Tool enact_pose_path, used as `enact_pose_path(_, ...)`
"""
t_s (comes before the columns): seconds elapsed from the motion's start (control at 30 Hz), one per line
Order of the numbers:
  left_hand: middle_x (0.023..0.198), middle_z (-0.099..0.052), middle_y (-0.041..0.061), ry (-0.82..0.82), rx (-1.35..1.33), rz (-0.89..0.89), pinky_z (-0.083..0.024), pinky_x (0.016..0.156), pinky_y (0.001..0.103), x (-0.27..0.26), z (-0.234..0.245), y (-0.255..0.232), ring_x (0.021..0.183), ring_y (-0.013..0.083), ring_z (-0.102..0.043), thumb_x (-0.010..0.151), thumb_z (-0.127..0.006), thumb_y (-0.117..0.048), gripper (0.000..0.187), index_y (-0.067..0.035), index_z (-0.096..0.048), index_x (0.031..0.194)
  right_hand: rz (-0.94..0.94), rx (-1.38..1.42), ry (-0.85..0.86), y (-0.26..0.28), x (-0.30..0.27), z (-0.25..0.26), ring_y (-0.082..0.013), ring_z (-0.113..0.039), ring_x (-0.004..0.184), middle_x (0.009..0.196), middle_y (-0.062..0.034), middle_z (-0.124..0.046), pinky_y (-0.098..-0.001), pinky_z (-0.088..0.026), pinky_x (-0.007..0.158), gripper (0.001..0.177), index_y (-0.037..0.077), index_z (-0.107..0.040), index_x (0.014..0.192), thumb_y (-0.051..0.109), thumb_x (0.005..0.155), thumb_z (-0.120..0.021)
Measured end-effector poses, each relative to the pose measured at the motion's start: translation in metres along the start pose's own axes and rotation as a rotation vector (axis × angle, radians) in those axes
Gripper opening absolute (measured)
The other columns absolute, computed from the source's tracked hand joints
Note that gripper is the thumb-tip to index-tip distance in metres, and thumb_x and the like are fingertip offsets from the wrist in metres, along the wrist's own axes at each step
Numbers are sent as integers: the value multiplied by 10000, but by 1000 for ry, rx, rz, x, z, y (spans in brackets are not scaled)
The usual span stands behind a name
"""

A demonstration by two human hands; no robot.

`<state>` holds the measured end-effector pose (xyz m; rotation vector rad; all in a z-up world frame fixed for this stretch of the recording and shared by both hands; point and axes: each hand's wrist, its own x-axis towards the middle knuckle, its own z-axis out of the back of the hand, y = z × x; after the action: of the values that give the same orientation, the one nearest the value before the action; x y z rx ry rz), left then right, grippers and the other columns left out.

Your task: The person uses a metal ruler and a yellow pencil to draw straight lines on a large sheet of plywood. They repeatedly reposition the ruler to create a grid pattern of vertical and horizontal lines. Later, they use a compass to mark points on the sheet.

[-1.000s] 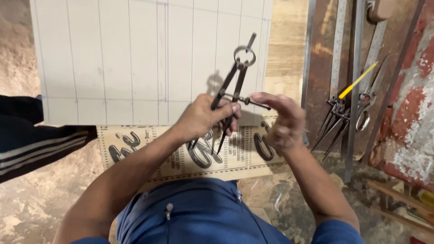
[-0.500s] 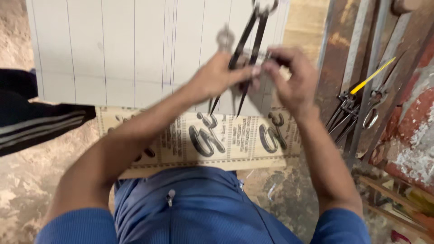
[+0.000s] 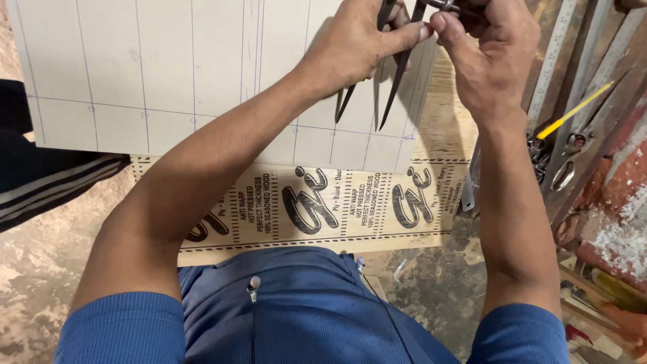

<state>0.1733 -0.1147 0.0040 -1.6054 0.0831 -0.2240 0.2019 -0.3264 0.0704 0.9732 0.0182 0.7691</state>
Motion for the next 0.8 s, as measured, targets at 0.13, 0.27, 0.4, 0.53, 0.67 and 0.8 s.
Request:
enact_pose_path(0.13,648,-673,-61,28,52,130,-569,470,211,1,2,0,536,47,-711,975,-729,-386,300,-110,-664,878,-8,2,22,-1,-4,-1,-128,-687,1008,1107,-79,-682,-255,-578,916,99,-67,-634,1239,-22,1169,-687)
enact_pose_path(0.27,630,-669,-45,39,65,154,-563,469,204,-2,3,0,525,42,-710,966,-715,-451,364,-111,-671,845,-20,38,32,-5,-5,0,-111,-685,984,1084,-70,-686,-245,-576,901,100,-61,-646,1226,5,1156,-674)
enact_pose_path(0.4,667,-666,-32,5,85,35,-538,469,206,0,0,9,532,50,-674,989,-728,-425,356,-95,-670,869,-47,-13,27,-8,-9,1,-106,-653,932,1055,-67,-686,-229,-513,815,110,-67,-657,1215,24,1162,-691)
enact_pose_path(0.53,712,-704,-54,3,64,-39,-542,531,222,-1,-1,16,590,43,-667,1011,-717,-403,306,-121,-723,891,-95,-42,25,-12,-12,4,-98,-612,856,1000,-47,-673,-229,-476,750,103,-57,-677,1182,37,1168,-718)
enact_pose_path(0.67,715,-708,-57,8,70,-57,-535,569,240,-1,-2,17,619,48,-651,1007,-723,-394,291,-128,-752,893,-111,-95,12,-16,-15,5,-106,-573,819,963,-45,-654,-235,-420,697,145,-56,-683,1149,60,1190,-762)
enact_pose_path(0.8,712,-712,-63,20,86,-46,-521,546,235,-1,-1,17,597,45,-644,1018,-706,-392,280,-132,-761,930,-70,-72,21,-22,-16,6,-110,-552,785,951,-50,-661,-240,-417,684,173,-42,-686,1134,90,1218,-760)
